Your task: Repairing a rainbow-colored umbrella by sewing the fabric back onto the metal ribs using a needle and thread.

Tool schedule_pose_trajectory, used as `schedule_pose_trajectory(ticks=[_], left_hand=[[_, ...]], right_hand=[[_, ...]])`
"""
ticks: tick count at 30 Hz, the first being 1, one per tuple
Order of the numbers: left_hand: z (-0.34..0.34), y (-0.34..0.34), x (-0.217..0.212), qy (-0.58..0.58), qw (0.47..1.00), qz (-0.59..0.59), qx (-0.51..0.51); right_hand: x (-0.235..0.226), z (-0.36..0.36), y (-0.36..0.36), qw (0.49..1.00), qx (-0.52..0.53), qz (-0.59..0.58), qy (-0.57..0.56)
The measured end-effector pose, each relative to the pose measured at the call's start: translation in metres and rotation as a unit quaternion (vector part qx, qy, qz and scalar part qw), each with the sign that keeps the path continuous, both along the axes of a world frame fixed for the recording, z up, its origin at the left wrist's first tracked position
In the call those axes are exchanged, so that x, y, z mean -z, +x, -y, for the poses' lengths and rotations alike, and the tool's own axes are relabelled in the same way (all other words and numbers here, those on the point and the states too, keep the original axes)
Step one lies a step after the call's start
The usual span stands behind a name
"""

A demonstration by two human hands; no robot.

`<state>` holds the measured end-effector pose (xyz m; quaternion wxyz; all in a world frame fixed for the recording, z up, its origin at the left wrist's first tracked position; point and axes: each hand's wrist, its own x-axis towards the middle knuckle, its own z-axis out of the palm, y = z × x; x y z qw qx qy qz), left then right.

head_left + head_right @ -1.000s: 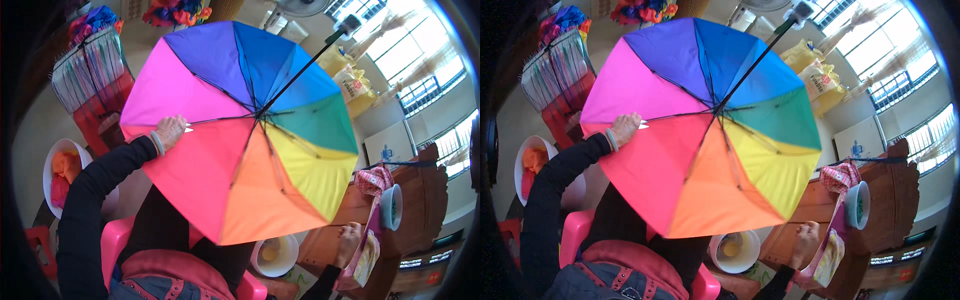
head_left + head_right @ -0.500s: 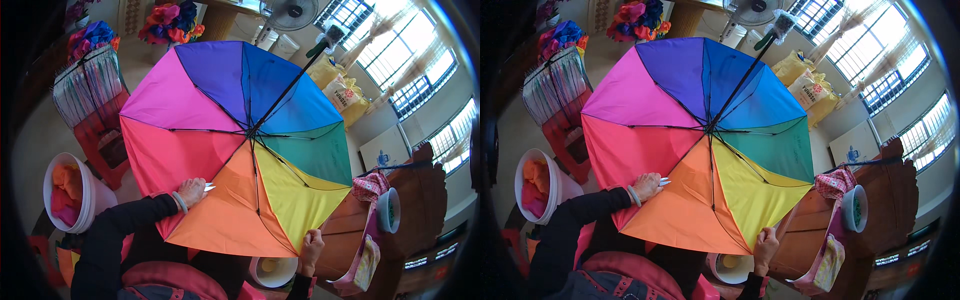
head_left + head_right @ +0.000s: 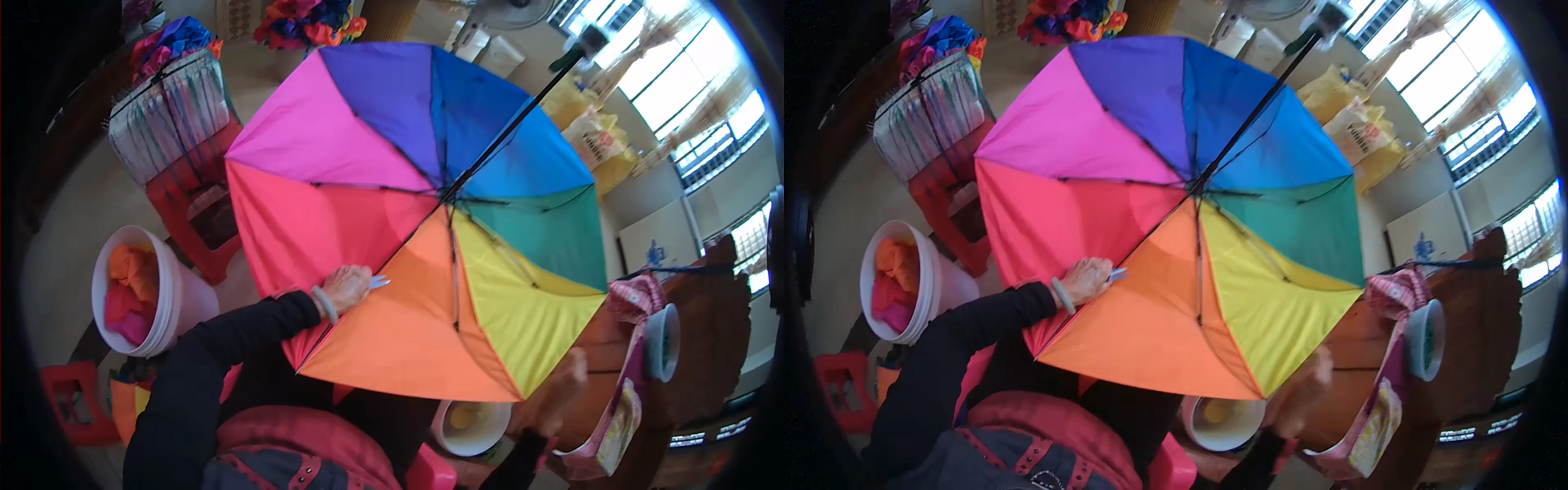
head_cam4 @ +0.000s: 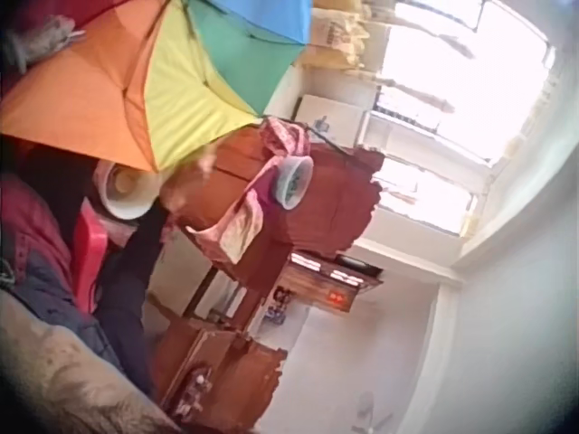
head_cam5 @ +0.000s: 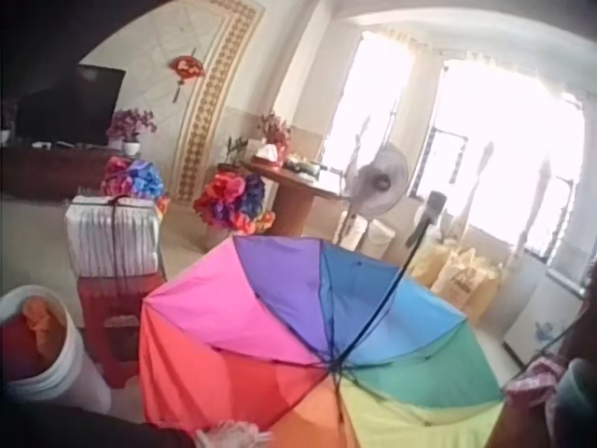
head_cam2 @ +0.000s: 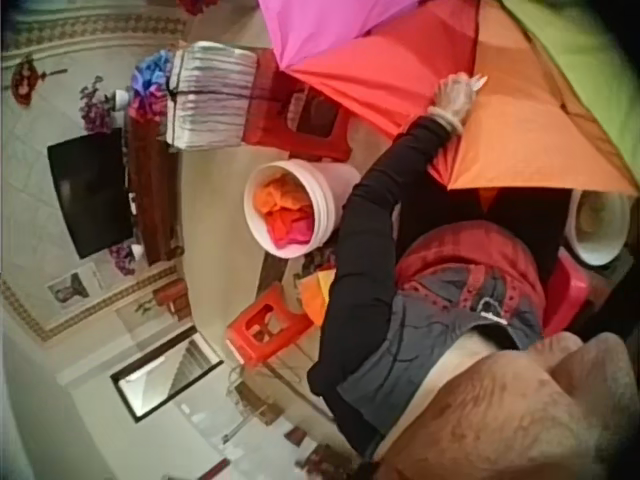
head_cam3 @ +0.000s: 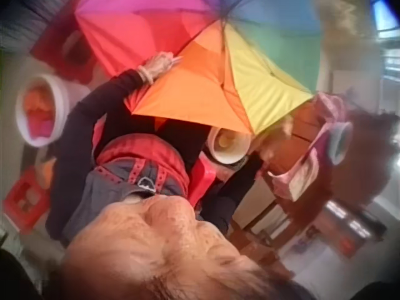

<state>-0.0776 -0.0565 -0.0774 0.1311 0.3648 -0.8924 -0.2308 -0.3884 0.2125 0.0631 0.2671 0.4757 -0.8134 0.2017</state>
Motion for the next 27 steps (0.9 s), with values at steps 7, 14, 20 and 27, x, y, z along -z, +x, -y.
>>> schedule_pose_trajectory(ticks=[7, 14, 20, 27], left_hand=[[0.011, 0.004, 0.004, -0.011, 0.999, -0.033, -0.009], [0.005, 0.004, -0.024, 0.307, 0.946, -0.052, -0.088], [-0.003, 0.011, -0.021, 0.418, 0.886, -0.143, -0.144], [-0.001, 0.010, -0.027, 0.430, 0.880, -0.136, -0.148]], right_hand=[[-0.031, 0.112, 0.061, 0.881, -0.165, 0.443, -0.012], [0.100, 0.195, 0.139, 0.892, -0.272, 0.316, 0.176], [0.138, 0.211, 0.168, 0.930, -0.187, 0.260, 0.183], [0.129, 0.210, 0.184, 0.907, -0.189, 0.258, 0.272]])
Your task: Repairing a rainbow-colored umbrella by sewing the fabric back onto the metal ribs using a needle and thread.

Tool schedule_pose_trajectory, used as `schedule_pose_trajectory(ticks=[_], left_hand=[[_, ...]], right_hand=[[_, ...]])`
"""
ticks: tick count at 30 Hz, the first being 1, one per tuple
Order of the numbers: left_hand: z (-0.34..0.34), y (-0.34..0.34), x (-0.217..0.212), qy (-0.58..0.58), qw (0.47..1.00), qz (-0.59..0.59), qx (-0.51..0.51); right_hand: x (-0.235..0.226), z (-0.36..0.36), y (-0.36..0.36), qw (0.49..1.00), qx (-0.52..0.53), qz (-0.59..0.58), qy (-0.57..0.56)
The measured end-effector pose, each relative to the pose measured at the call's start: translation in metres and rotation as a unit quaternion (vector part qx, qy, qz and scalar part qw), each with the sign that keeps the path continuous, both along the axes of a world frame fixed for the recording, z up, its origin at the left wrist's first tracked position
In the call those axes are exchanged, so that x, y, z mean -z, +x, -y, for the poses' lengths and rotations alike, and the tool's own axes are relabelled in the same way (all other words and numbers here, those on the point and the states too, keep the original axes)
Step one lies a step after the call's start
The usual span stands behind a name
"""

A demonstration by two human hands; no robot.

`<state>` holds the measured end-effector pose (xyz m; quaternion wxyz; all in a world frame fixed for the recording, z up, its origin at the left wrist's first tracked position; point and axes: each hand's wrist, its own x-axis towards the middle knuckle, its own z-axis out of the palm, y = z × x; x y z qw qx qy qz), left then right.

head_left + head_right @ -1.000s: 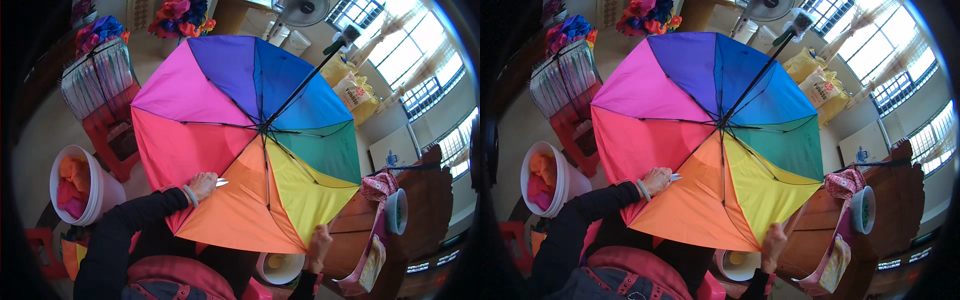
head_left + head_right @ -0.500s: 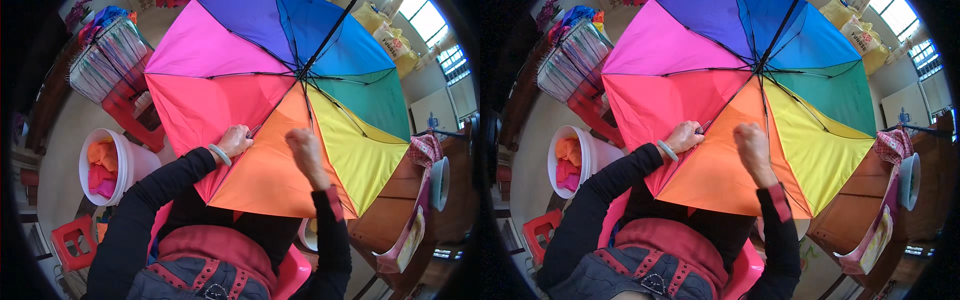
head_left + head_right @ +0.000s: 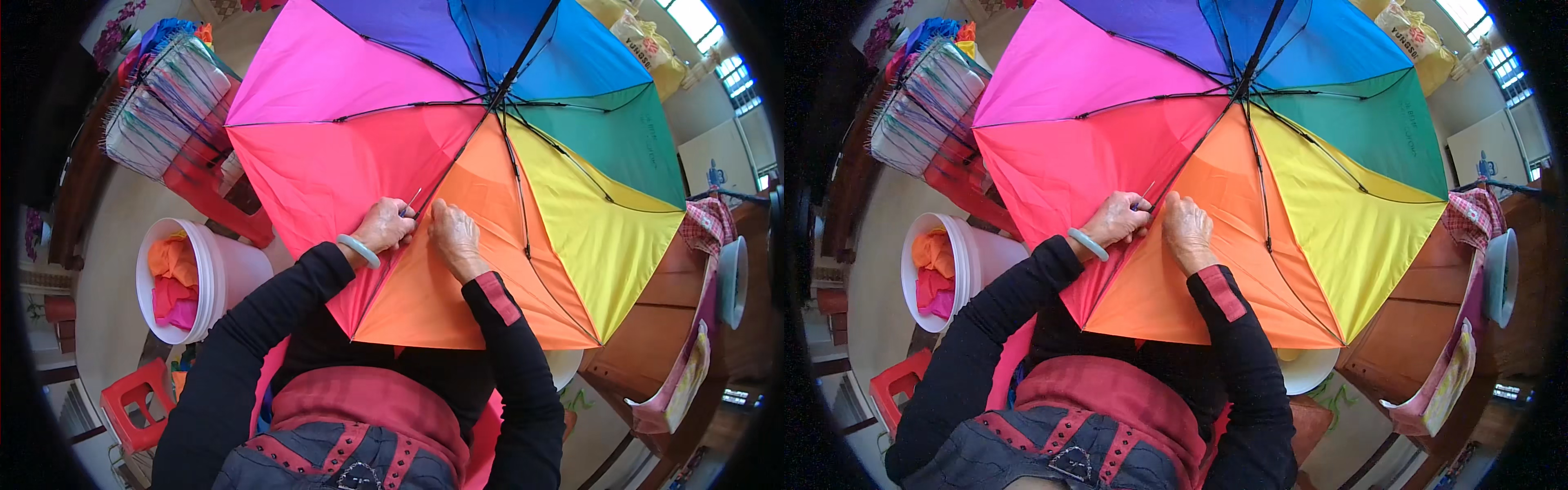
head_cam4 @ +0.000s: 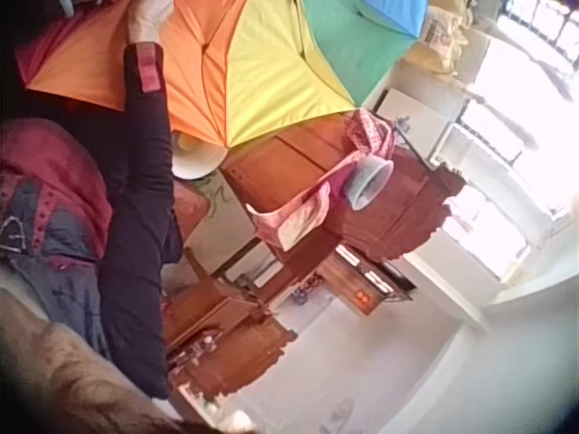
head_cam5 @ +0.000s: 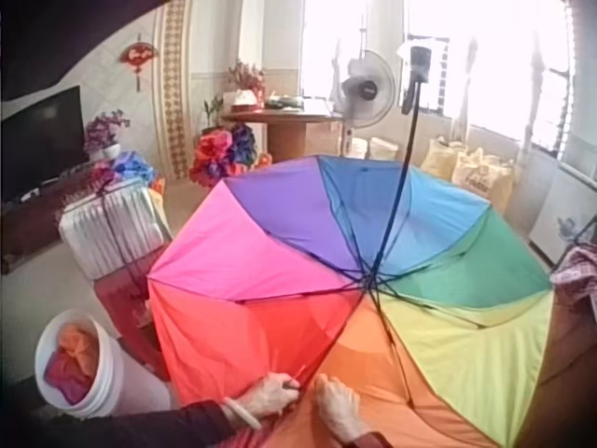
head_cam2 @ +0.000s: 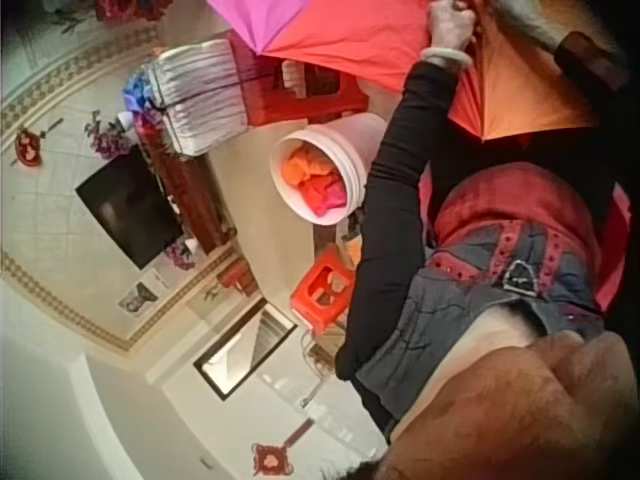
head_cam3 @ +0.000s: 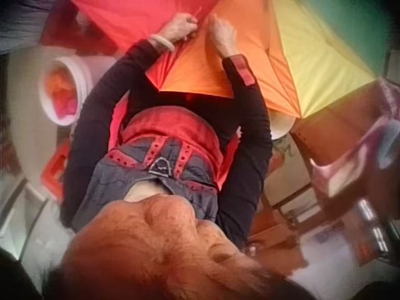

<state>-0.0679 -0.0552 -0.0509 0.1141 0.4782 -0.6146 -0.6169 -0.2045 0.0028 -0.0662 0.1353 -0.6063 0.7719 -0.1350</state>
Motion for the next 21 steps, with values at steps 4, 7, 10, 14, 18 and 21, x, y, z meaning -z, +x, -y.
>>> schedule_pose_trajectory(ticks=[4, 7, 10, 14, 18, 21], left_hand=[[0.001, -0.003, 0.001, 0.011, 1.000, -0.015, -0.014], [0.003, -0.002, 0.005, 0.010, 1.000, 0.004, -0.011], [0.003, -0.002, 0.004, 0.023, 1.000, -0.002, -0.013], [0.003, -0.001, 0.011, 0.063, 0.997, -0.048, -0.015], [0.000, -0.005, 0.009, 0.116, 0.990, -0.051, -0.067], [0.000, -0.007, 0.005, 0.128, 0.987, -0.052, -0.079]], right_hand=[[-0.003, -0.004, -0.001, 0.999, -0.026, 0.037, 0.020], [-0.007, -0.005, 0.000, 0.997, -0.025, 0.066, 0.042], [-0.003, -0.004, 0.001, 0.995, -0.023, 0.083, 0.054], [0.010, -0.003, 0.006, 0.994, 0.001, 0.105, 0.019], [0.014, -0.003, 0.006, 0.993, 0.017, 0.116, -0.027], [0.011, -0.003, 0.008, 0.991, 0.020, 0.125, -0.051]])
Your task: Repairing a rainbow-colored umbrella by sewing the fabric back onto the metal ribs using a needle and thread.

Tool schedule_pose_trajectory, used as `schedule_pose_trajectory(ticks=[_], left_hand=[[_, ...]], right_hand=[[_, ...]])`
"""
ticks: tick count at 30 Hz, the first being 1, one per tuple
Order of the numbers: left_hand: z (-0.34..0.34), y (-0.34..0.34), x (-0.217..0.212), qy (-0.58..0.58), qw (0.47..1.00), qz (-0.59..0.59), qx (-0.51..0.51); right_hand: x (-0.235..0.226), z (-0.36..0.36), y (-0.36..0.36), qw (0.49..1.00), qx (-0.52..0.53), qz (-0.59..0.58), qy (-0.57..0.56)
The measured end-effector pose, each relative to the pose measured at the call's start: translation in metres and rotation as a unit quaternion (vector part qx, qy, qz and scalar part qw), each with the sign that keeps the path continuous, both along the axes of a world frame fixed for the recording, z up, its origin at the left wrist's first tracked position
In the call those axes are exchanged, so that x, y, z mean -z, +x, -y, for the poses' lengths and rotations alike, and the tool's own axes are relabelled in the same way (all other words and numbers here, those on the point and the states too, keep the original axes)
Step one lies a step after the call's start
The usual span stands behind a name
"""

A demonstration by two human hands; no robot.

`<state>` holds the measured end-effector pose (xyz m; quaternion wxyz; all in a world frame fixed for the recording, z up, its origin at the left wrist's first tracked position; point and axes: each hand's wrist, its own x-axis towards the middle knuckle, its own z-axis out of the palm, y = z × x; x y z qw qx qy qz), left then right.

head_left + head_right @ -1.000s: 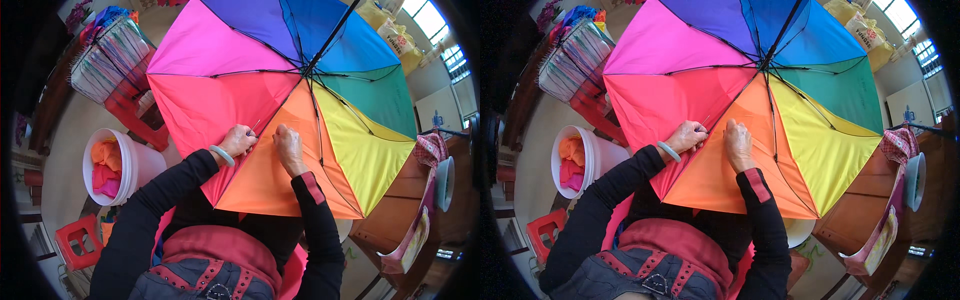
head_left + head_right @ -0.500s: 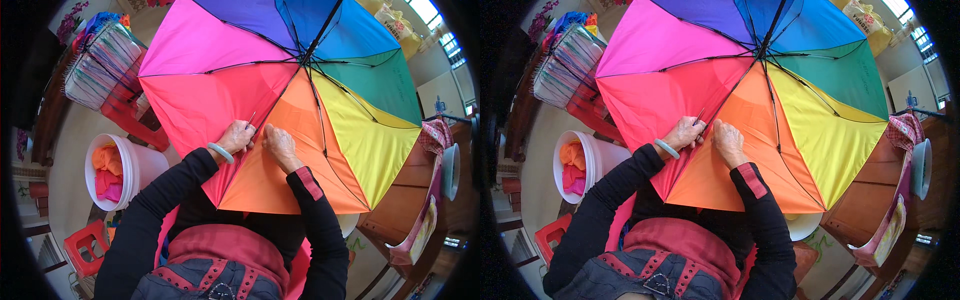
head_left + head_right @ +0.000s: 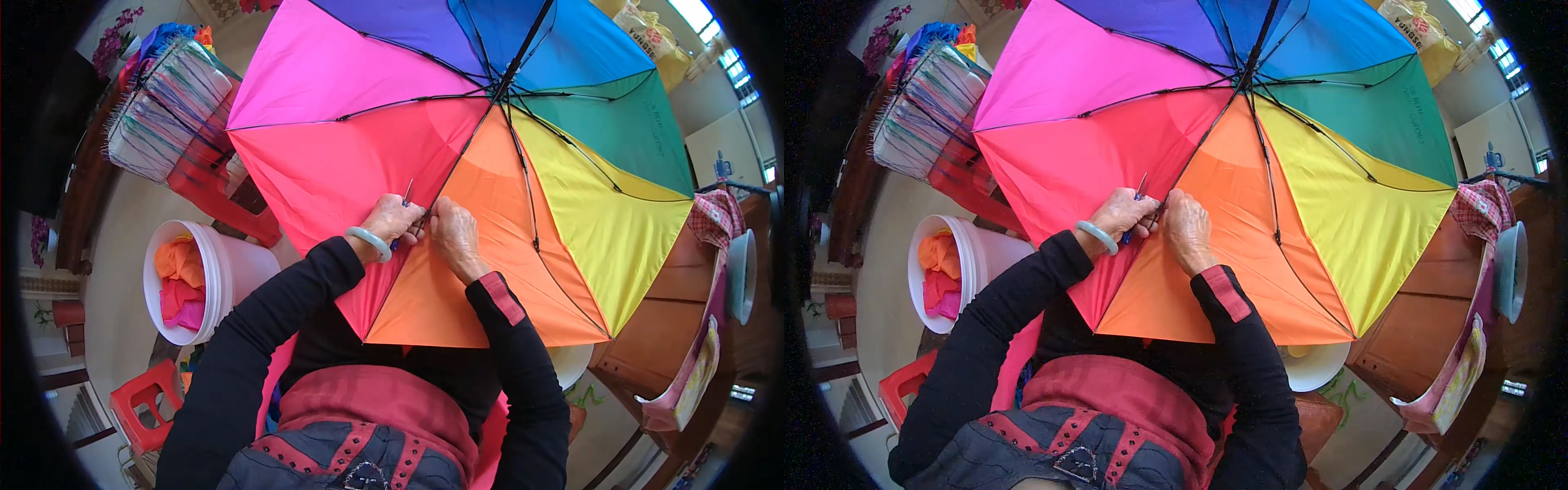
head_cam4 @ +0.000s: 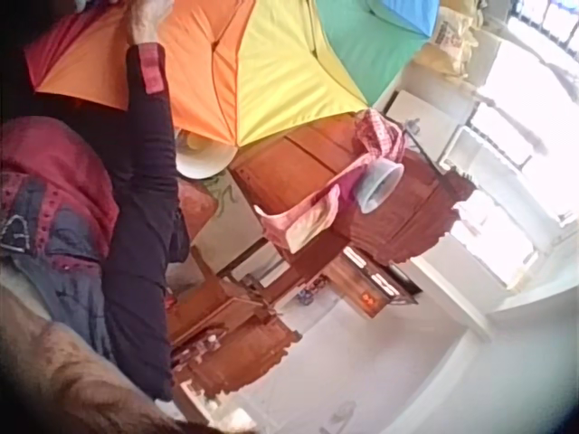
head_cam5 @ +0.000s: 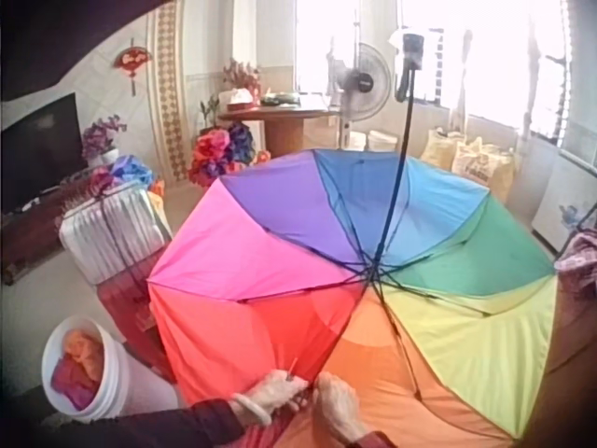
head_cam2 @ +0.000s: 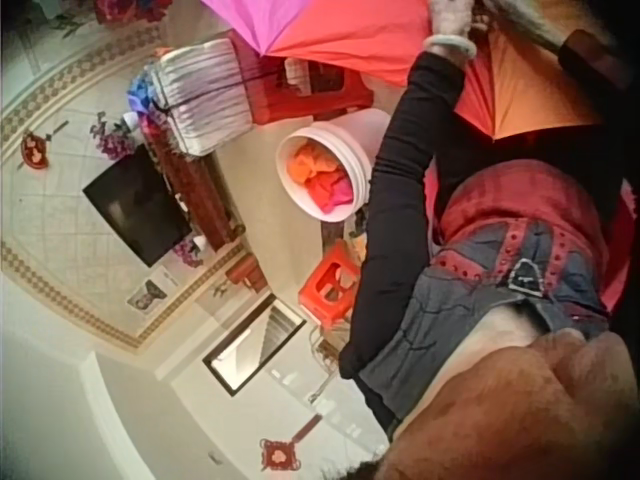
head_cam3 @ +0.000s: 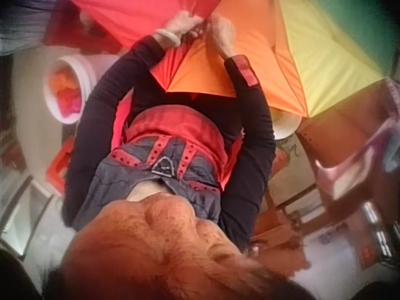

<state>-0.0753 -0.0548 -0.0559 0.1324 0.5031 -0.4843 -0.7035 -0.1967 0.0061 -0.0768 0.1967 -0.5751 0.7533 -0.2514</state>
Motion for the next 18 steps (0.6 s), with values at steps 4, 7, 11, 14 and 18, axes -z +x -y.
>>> schedule_pose_trajectory(ticks=[4, 7, 11, 14, 18], left_hand=[[0.000, -0.002, 0.001, 0.001, 1.000, 0.012, -0.004], [-0.001, -0.004, 0.007, -0.008, 1.000, 0.018, -0.015], [-0.007, -0.006, 0.008, -0.019, 0.997, 0.017, -0.072], [-0.010, -0.006, 0.006, -0.010, 0.991, 0.022, -0.133], [-0.008, -0.002, 0.003, 0.006, 0.992, 0.015, -0.126]], right_hand=[[0.000, 0.000, -0.001, 1.000, 0.008, 0.014, -0.020], [0.001, -0.001, -0.002, 1.000, 0.006, 0.020, -0.019], [0.009, -0.003, -0.006, 0.999, 0.010, 0.013, -0.039], [0.009, -0.006, -0.012, 0.999, -0.017, 0.039, -0.027], [0.008, -0.006, -0.014, 0.996, -0.001, 0.089, -0.011]])
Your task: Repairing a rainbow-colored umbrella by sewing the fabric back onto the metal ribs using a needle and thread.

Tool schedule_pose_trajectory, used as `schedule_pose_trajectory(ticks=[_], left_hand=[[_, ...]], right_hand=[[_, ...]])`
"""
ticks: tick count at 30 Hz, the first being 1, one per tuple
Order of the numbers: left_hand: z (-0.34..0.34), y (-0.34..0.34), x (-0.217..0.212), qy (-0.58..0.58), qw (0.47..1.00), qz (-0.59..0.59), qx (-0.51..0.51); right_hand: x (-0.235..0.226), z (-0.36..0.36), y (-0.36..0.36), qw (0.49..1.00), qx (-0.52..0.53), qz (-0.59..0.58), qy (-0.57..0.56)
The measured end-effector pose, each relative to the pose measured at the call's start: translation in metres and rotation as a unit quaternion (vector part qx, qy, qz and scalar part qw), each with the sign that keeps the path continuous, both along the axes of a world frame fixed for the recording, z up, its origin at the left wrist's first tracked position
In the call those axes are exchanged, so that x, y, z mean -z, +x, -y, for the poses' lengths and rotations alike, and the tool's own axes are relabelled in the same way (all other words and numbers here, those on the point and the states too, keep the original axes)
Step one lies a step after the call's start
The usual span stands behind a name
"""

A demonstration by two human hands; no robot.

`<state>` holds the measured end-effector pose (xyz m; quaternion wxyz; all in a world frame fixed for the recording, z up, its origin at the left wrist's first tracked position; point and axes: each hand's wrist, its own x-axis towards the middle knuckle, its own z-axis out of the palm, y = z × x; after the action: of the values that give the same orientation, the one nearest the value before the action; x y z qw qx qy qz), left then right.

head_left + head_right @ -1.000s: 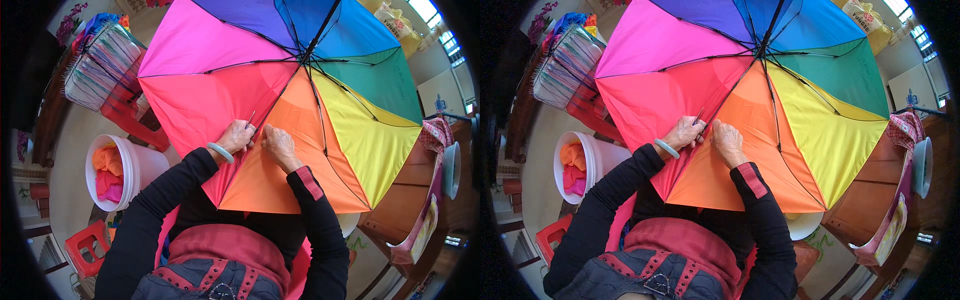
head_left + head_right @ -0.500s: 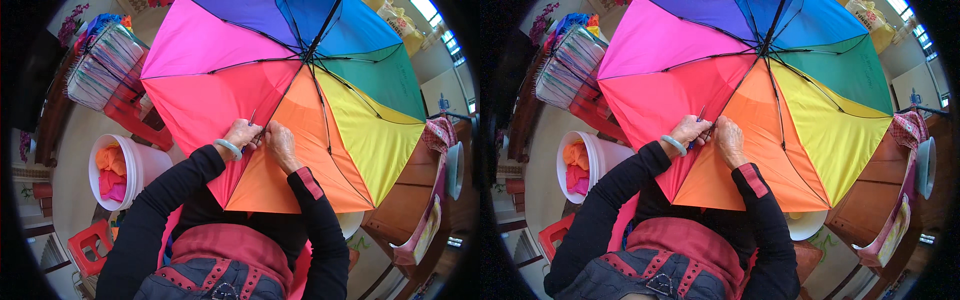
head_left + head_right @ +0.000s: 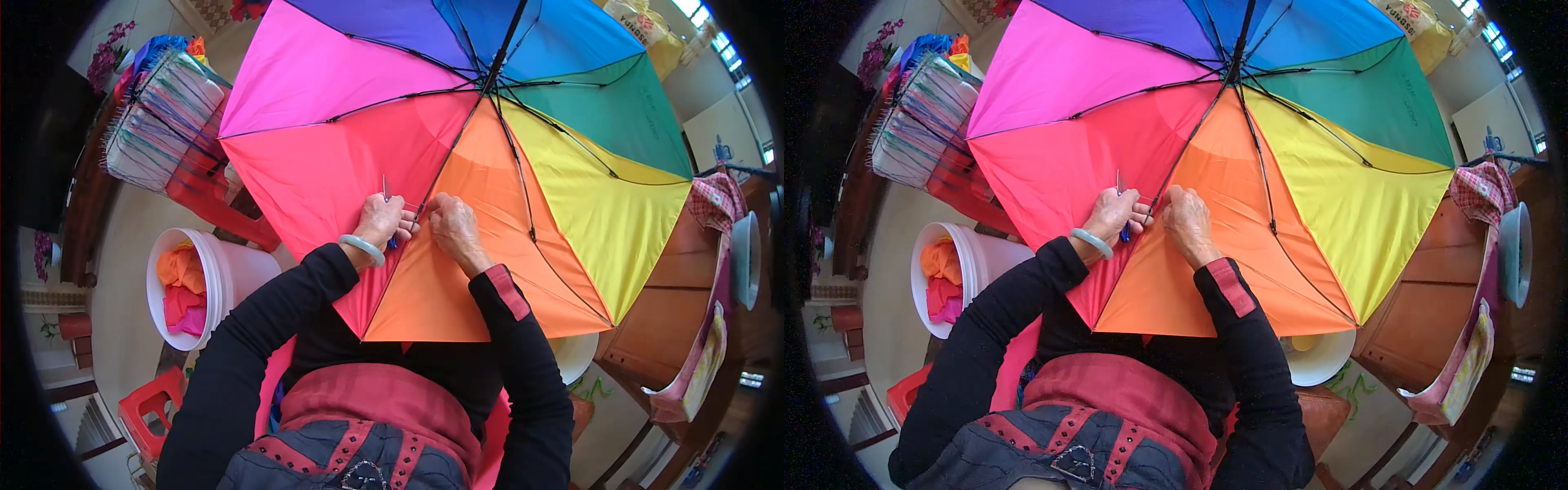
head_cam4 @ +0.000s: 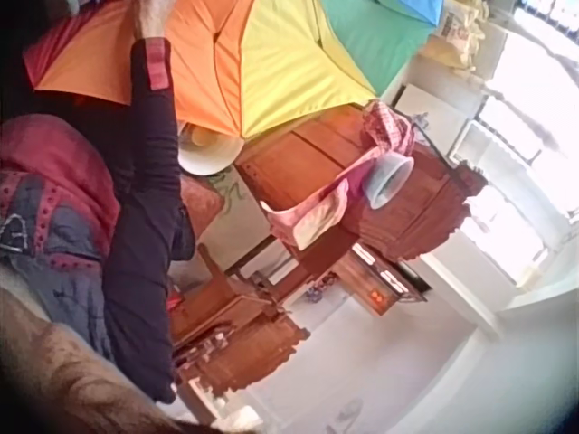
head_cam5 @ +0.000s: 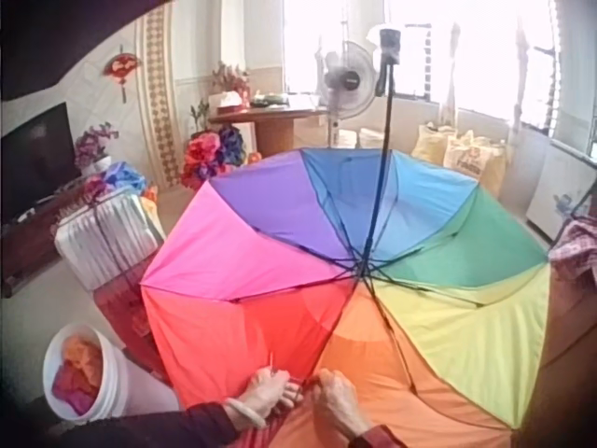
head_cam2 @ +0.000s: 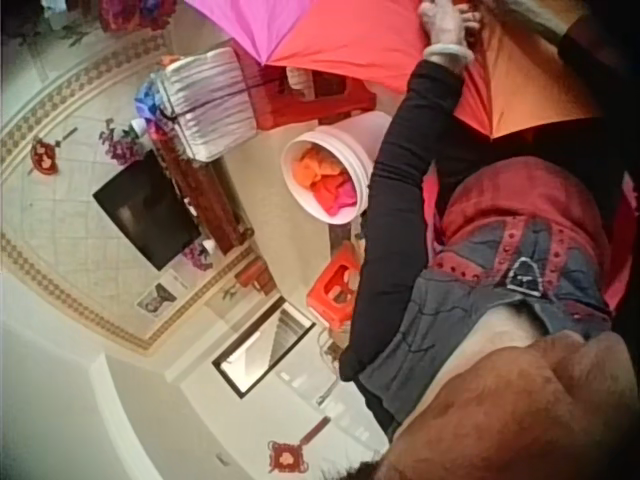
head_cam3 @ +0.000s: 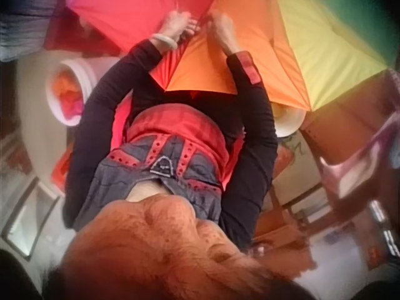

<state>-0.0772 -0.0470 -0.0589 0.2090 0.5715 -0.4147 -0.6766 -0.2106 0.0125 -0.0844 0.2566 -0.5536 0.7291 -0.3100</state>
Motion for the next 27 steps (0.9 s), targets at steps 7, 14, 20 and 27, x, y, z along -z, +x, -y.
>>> schedule_pose_trajectory(ticks=[7, 14, 20, 27], left_hand=[[0.004, 0.004, 0.001, 0.042, 0.997, -0.061, 0.001], [0.007, 0.004, 0.002, 0.042, 0.997, -0.055, 0.031], [0.007, 0.002, -0.002, 0.033, 0.997, -0.028, 0.060], [0.007, -0.002, -0.001, 0.011, 0.995, -0.018, 0.098]], right_hand=[[0.002, -0.001, -0.004, 0.999, 0.003, 0.023, -0.025], [-0.005, -0.002, -0.004, 0.999, 0.001, 0.045, -0.018], [-0.007, -0.003, -0.002, 0.996, 0.004, 0.087, -0.035], [-0.003, 0.001, 0.002, 0.995, 0.020, 0.089, -0.046]])
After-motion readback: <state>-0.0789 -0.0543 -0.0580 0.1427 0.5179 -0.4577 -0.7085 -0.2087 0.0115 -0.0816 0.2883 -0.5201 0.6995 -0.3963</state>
